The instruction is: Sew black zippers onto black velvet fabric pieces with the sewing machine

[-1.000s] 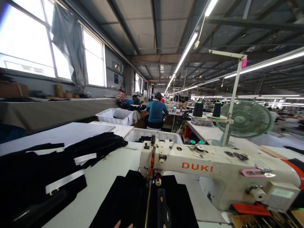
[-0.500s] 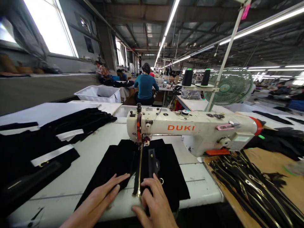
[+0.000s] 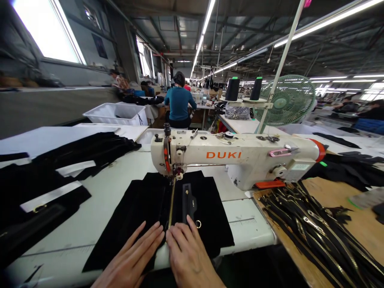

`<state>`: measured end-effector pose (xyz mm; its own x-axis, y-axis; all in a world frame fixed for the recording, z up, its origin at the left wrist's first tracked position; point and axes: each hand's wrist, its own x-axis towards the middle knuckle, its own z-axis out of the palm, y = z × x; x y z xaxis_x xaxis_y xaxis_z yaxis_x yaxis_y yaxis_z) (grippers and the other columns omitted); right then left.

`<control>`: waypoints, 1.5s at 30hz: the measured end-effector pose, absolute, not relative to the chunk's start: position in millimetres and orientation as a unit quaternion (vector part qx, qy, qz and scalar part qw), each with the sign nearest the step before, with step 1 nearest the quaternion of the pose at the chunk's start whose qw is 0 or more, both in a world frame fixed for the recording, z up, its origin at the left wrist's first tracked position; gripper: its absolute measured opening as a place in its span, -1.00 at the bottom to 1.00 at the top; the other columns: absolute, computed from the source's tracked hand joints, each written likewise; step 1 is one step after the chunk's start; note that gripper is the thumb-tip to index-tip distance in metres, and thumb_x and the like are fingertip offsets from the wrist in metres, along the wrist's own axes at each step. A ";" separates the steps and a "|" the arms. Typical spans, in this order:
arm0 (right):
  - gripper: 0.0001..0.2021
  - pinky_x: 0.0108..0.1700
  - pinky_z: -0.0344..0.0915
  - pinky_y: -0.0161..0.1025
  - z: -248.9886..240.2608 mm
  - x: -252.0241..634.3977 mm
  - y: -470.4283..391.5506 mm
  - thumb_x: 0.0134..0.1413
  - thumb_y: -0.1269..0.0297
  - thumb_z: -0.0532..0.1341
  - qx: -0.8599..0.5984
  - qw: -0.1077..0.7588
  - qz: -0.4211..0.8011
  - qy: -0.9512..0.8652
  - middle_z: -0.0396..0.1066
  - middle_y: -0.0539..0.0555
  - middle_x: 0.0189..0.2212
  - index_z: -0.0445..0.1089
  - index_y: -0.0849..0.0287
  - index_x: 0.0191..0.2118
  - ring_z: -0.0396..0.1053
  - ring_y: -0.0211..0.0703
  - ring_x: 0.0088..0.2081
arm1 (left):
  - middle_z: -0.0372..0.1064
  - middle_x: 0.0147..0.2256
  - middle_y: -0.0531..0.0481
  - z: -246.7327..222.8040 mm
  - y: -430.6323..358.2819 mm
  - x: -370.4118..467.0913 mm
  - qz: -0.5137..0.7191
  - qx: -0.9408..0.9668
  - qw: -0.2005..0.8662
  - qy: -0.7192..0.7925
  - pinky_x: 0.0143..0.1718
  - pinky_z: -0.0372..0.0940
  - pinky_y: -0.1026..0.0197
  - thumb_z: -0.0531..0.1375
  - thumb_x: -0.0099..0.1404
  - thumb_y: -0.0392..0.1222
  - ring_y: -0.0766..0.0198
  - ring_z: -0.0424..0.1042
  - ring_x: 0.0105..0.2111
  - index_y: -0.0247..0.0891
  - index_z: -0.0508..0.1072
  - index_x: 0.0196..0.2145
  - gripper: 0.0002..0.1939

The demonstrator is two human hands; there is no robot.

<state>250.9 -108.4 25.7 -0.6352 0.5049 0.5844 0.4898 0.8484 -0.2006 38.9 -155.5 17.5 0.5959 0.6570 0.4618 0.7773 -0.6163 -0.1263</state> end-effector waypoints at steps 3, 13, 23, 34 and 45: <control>-0.65 0.24 0.26 0.20 28.9 249.6 -107.2 0.28 0.51 0.12 -0.291 0.338 0.097 -0.890 0.49 0.09 -0.11 0.37 0.14 0.12 0.44 -0.02 -0.04 | 0.30 0.23 -0.14 1.9 -151.2 37.2 -0.208 -0.872 0.210 -0.391 0.35 -0.04 -0.08 -0.10 0.10 -0.65 0.12 0.06 0.34 -0.43 0.14 0.33 -0.18; -0.71 0.24 0.15 0.36 20.4 250.5 -105.6 0.14 0.56 0.26 -0.331 0.353 0.185 -0.856 0.45 0.09 -0.13 0.41 0.12 -0.05 0.41 0.03 -0.01 | 0.22 0.28 -0.14 -9.4 -149.7 35.6 -0.225 -0.879 0.154 -0.391 0.35 -0.04 -0.12 -0.11 0.09 -0.63 0.09 0.03 0.35 -0.45 0.21 0.30 -0.20; -0.81 0.21 0.20 0.22 15.8 242.9 -105.9 0.20 0.52 0.23 -0.338 0.402 0.153 -0.837 0.46 0.03 -0.22 0.40 0.07 -0.16 0.43 -0.03 -0.09 | 0.23 0.27 -0.20 -11.3 -148.0 36.1 -0.258 -0.874 0.162 -0.377 0.35 -0.06 -0.12 -0.09 0.06 -0.62 0.07 0.08 0.33 -0.49 0.22 0.28 -0.21; -0.82 0.18 0.21 0.18 21.1 239.0 -104.7 0.18 0.54 0.25 -0.324 0.425 0.142 -0.833 0.45 -0.02 -0.29 0.38 0.08 -0.22 0.42 -0.10 -0.20 | 0.25 0.26 -0.17 -13.1 -148.6 34.7 -0.218 -0.881 0.197 -0.370 0.37 -0.16 -0.15 -0.11 0.10 -0.64 0.06 0.06 0.34 -0.48 0.27 0.25 -0.25; -0.78 0.22 0.32 0.00 16.9 253.6 -92.1 0.23 0.48 0.21 -0.261 0.377 0.047 -0.888 0.52 0.03 -0.23 0.43 0.13 -0.04 0.50 -0.14 -0.19 | 0.41 0.15 -0.09 36.9 -145.2 29.1 -0.168 -0.903 0.100 -0.382 0.23 0.23 0.15 0.13 0.36 -0.36 0.17 0.35 0.17 -0.26 0.32 0.23 -0.51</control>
